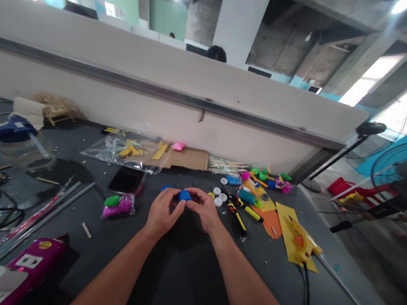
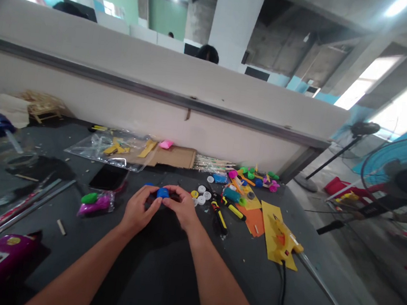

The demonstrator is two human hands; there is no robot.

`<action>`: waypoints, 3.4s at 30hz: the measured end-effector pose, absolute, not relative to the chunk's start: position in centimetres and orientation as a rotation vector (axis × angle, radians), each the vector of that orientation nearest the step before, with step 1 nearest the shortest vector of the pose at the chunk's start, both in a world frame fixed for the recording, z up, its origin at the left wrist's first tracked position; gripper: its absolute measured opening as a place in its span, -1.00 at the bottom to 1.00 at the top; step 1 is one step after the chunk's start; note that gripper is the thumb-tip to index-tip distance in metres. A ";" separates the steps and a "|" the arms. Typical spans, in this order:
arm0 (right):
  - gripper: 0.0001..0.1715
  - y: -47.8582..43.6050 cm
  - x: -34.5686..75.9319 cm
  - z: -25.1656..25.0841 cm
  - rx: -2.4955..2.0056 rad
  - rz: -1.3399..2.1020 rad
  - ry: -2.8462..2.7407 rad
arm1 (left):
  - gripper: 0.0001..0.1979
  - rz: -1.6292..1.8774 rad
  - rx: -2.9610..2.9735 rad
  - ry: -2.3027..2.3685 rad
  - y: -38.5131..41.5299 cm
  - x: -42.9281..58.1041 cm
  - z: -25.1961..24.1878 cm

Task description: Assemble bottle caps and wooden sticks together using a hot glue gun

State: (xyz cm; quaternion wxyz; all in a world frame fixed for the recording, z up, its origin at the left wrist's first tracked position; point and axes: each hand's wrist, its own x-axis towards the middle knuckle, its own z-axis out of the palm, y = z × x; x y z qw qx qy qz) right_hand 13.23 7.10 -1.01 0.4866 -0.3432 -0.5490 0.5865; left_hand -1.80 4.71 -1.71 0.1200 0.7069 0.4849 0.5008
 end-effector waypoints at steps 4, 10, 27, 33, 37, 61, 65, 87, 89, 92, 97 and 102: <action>-0.60 7.2 13.1 -1.3 -0.800 1.438 -1.308 | -0.80 1.467 2.110 1.415 4.8 -1.9 -1.8; -0.55 7.2 13.2 -1.5 -0.782 1.438 -1.327 | -0.76 1.549 2.060 1.355 4.7 -1.8 -1.6; -0.57 7.5 12.9 -1.8 -0.847 1.239 -1.417 | -0.74 1.523 2.093 1.356 5.2 -2.0 -2.4; -0.54 7.2 12.6 -1.7 -0.743 1.431 -1.182 | -0.69 1.539 1.963 1.323 4.9 -1.5 -2.1; -0.54 7.3 12.8 -1.6 -0.702 1.466 -1.143 | -0.74 1.554 2.012 1.344 4.8 -1.4 -1.8; -0.63 7.3 12.7 -1.5 -0.721 1.471 -1.135 | -0.75 1.543 2.026 1.340 4.4 -0.8 -1.3; -0.64 7.3 12.7 -1.5 -0.726 1.441 -1.154 | -0.74 1.538 2.041 1.331 4.5 -0.9 -1.3; -0.62 6.9 12.5 -1.0 -0.668 1.529 -1.063 | -0.76 1.624 1.937 1.341 4.3 -0.9 -0.9; -0.60 6.9 12.6 -1.0 -0.679 1.527 -1.094 | -0.76 1.610 1.993 1.352 4.3 -1.0 -0.9; -0.61 7.1 12.8 -1.3 -0.681 1.517 -1.112 | -0.77 1.585 2.068 1.370 4.3 -1.2 -0.9; -0.63 7.2 12.7 -1.6 -0.658 1.539 -1.079 | -0.78 1.584 2.129 1.399 4.4 -1.2 -0.9; -0.60 6.9 12.3 -1.4 -0.639 1.574 -1.016 | -0.77 1.604 2.052 1.389 4.5 -1.0 -1.1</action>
